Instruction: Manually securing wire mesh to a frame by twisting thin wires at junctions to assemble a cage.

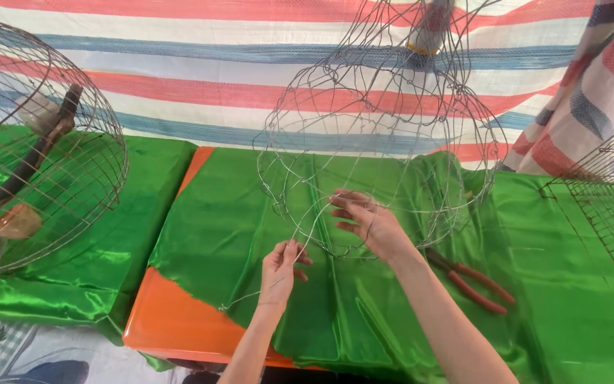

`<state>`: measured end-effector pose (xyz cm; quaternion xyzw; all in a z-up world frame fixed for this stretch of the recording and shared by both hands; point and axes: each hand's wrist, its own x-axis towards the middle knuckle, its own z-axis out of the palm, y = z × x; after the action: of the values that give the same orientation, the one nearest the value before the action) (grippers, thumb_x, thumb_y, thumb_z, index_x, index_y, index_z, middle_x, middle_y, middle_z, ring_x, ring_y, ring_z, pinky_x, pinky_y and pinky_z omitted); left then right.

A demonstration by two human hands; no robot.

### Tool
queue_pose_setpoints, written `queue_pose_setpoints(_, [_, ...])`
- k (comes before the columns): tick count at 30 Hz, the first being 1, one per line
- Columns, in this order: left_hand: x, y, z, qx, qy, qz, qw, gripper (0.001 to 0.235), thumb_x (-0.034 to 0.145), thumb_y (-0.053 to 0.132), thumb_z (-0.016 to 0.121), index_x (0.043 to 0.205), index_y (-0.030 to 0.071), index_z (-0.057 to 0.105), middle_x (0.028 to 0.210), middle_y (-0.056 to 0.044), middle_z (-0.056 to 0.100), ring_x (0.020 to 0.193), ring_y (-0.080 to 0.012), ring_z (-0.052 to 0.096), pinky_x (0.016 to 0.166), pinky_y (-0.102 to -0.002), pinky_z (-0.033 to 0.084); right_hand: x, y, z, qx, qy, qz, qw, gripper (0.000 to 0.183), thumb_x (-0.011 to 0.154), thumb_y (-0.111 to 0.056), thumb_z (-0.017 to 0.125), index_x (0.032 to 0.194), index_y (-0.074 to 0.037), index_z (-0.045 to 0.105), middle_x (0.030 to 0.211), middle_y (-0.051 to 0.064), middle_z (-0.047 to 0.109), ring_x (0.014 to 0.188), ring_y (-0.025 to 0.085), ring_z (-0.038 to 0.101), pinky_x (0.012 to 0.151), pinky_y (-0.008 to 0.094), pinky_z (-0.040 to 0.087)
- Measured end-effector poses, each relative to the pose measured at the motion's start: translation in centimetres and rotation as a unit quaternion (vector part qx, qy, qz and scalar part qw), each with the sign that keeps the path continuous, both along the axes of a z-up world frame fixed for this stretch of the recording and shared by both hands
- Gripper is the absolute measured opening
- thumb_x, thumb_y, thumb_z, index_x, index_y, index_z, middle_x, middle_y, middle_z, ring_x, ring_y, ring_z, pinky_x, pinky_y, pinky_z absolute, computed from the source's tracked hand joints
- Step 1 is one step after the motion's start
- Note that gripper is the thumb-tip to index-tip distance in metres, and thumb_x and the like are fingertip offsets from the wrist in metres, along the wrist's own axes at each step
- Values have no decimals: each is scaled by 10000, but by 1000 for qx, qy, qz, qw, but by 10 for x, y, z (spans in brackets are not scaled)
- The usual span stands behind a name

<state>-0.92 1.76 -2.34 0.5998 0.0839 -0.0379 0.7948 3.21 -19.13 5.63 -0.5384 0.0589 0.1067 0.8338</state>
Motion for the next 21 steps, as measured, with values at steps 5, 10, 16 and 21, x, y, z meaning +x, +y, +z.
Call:
queue_pose_setpoints(5, [-9, -2, 13, -6, 29, -18, 999, 392, 1067, 348, 536, 839, 59, 670, 818, -120, 710, 702, -219, 742, 444, -253, 554, -55, -3, 26, 5, -153, -47, 987, 573, 968, -162, 466, 1524, -29, 425, 1500, 228, 510, 1410, 374, 456, 1192, 544, 316])
queue_pose_setpoints(10, [-18, -5, -4, -96, 46, -33, 994, 391, 1064, 304, 539, 758, 74, 615, 853, -141, 731, 691, -265, 747, 439, -293, 540, -45, 5, 14, -53, -261, -79, 961, 556, 1056, -349, 415, 1567, -147, 329, 1336, 166, 600, 1120, 232, 607, 998, 412, 493])
queue_pose_setpoints(16, [-23, 12, 0, -207, 93, -70, 971, 417, 1064, 326, 523, 707, 113, 558, 809, -129, 757, 686, -271, 748, 488, -311, 546, -31, 10, 8, 62, -245, -54, 966, 474, 1099, -401, 344, 1373, -97, 584, 970, 143, 702, 725, 169, 641, 636, 296, 558])
queue_pose_setpoints(21, [-17, 15, -8, -170, 103, -85, 976, 405, 1083, 295, 496, 733, 112, 588, 812, -143, 754, 688, -288, 743, 489, -334, 547, -33, 7, 10, 61, -239, -64, 967, 350, 1105, -309, 431, 1274, -78, 632, 943, 117, 668, 689, 148, 607, 559, 264, 521])
